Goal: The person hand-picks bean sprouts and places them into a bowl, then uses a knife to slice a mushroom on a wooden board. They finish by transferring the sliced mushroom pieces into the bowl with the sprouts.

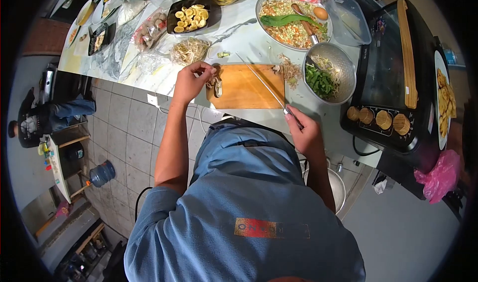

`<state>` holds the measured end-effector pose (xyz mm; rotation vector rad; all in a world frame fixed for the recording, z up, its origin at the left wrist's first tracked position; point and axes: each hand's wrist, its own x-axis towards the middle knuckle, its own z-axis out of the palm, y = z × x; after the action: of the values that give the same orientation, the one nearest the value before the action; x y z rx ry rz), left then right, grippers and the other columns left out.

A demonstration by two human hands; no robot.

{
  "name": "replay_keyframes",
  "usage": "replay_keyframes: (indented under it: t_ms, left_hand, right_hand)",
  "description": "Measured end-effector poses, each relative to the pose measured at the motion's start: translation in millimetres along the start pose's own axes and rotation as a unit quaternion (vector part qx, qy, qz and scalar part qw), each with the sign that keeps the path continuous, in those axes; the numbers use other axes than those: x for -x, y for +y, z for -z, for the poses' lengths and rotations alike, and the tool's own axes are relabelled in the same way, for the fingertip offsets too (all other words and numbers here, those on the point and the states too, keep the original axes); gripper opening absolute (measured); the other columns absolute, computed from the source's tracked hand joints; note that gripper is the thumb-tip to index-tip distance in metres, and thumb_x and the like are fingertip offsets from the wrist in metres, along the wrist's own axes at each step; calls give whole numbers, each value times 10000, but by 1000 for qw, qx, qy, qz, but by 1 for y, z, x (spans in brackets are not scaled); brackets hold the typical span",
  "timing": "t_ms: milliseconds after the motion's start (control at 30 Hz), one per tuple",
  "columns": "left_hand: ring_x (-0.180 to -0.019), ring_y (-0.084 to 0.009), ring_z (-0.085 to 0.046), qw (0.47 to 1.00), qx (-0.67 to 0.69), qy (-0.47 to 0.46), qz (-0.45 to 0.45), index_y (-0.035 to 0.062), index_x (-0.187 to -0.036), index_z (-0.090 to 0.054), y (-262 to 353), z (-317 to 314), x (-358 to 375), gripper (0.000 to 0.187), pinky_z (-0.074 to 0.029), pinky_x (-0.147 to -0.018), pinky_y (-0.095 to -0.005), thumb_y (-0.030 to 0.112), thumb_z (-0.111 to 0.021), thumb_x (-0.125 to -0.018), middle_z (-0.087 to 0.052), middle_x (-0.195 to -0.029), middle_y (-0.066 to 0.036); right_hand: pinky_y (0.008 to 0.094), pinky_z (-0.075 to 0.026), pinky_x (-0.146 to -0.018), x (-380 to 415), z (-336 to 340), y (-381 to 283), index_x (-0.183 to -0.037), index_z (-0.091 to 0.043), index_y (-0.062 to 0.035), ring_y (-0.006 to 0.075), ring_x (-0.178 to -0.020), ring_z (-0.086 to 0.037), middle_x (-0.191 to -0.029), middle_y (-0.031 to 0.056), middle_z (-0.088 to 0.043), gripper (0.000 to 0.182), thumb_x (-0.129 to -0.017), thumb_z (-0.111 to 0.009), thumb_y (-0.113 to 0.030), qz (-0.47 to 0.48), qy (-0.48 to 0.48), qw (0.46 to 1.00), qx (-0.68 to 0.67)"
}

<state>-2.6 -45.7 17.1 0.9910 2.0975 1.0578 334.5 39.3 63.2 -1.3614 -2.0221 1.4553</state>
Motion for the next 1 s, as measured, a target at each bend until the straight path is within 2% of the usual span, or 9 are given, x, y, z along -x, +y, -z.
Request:
replay_keyframes:
  t_ms: [267,333,467,533,733,767,867,900,1000]
  left_hand:
    - [-710,-72,-593,998,47,-49,13,-2,-903,-712,25,-2,0,201,-487,-679,-242,192,-763,-909,-672,-762,-8]
    - [-656,-69,-594,998,22,-52,-26,-13,-870,-699,21,-5,-5,230,-480,-615,-249,202,-776,-895,-670,-718,-29]
    - [-642,-65,-569,995,14,-75,-57,-1,-857,-690,16,-12,-14,243,-461,-605,-248,221,-779,-896,-662,-711,-20]
    - [-727,-44,-559,993,5,-118,-1,11,-887,-694,25,-15,-16,213,-469,-672,-230,209,-765,-919,-666,-786,12]
    - [-702,-41,-544,986,29,-166,-1,17,-922,-703,15,-43,-24,229,-457,-641,-230,240,-752,-934,-672,-800,12]
    - [-603,-92,-551,988,25,-146,-37,14,-901,-731,13,-50,-24,275,-447,-572,-280,287,-764,-906,-669,-692,-39]
    - [-592,-127,-581,986,-37,-148,-63,38,-906,-755,14,-68,-23,283,-473,-587,-306,320,-756,-903,-683,-693,-77]
    - [-586,-194,-628,984,-62,-143,-87,61,-916,-770,20,-71,-22,309,-492,-579,-330,368,-745,-900,-704,-723,-110]
    - [-656,-233,-653,975,-126,-124,-133,94,-911,-784,36,-80,-16,308,-485,-641,-366,397,-736,-893,-707,-719,-94]
  right_hand:
    - [277,-518,-689,10,-2,-3,-1235,-672,8,95,-743,-659,-923,169,-754,333,-965,-661,-187,-33,19,999,2]
    - [273,-515,-692,12,-4,2,-1241,-671,5,90,-735,-651,-910,163,-753,338,-967,-661,-195,-20,36,999,-9]
    - [269,-514,-696,17,-1,0,-1244,-670,3,91,-728,-650,-897,159,-753,344,-970,-660,-205,-39,42,998,3]
    - [273,-513,-691,19,1,1,-1248,-669,0,93,-721,-648,-880,151,-752,350,-971,-659,-214,-78,29,997,8]
    - [280,-510,-685,26,3,7,-1243,-677,-17,118,-697,-654,-851,162,-737,350,-970,-658,-235,-87,48,995,17]
    - [280,-510,-685,27,4,7,-1243,-677,-17,118,-697,-654,-851,162,-737,350,-970,-658,-235,-89,51,995,17]
    - [287,-514,-702,30,5,9,-1233,-683,-23,144,-704,-669,-872,180,-735,345,-967,-661,-242,-101,53,993,17]
    - [291,-515,-709,32,4,13,-1230,-685,-25,152,-710,-675,-877,180,-736,344,-966,-663,-245,-90,67,994,15]
    - [296,-517,-716,36,2,20,-1226,-687,-29,166,-718,-683,-877,176,-736,343,-964,-666,-250,-84,85,993,10]
